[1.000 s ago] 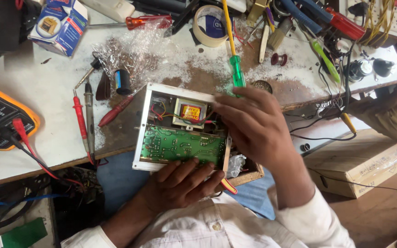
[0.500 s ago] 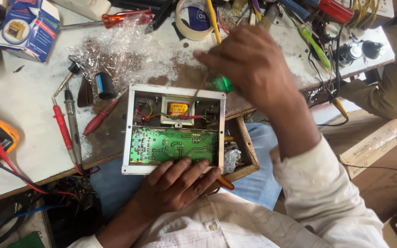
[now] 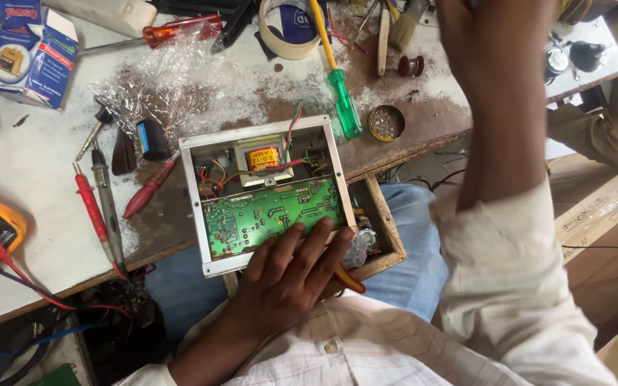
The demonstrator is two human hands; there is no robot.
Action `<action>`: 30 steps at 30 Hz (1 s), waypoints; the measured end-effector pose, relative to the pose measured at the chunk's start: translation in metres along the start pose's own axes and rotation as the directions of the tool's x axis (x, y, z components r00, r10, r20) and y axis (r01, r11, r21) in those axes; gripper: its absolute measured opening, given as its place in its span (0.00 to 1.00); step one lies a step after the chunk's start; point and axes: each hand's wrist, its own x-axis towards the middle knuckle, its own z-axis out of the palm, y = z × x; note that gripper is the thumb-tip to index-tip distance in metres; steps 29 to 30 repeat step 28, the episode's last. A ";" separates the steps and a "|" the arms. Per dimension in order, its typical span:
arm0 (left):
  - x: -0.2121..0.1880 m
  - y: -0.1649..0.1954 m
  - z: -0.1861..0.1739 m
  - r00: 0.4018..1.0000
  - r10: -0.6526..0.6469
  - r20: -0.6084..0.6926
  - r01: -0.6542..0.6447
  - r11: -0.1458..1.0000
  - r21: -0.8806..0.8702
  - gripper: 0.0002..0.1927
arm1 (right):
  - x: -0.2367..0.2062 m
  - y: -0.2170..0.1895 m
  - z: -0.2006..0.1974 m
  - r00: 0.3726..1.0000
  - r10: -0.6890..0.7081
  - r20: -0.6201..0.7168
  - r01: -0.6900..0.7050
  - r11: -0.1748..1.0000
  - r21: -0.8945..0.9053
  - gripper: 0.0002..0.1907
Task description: The person uses a soldering iron to work on a circuit board inside a metal enclosure. They repeatedly heat solder joints and occasionally use a multimeter probe to test connections. The person also handles a cylindrical capacitor and places it on the board.
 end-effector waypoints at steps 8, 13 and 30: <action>-0.002 -0.004 -0.005 0.997 0.077 0.011 -0.076 0.995 -0.064 0.19 | -0.153 -0.047 -0.051 0.853 0.482 -0.199 -0.435 0.868 0.240 0.09; -0.006 -0.006 -0.001 0.980 0.193 -0.046 -0.193 0.981 0.005 0.12 | -0.257 -0.055 -0.065 0.673 0.740 0.008 -0.715 0.647 0.264 0.19; -0.008 -0.012 -0.021 0.959 0.264 -0.104 -0.280 0.938 -0.203 0.07 | -0.261 -0.078 -0.073 0.696 0.672 0.252 -0.718 0.660 0.223 0.12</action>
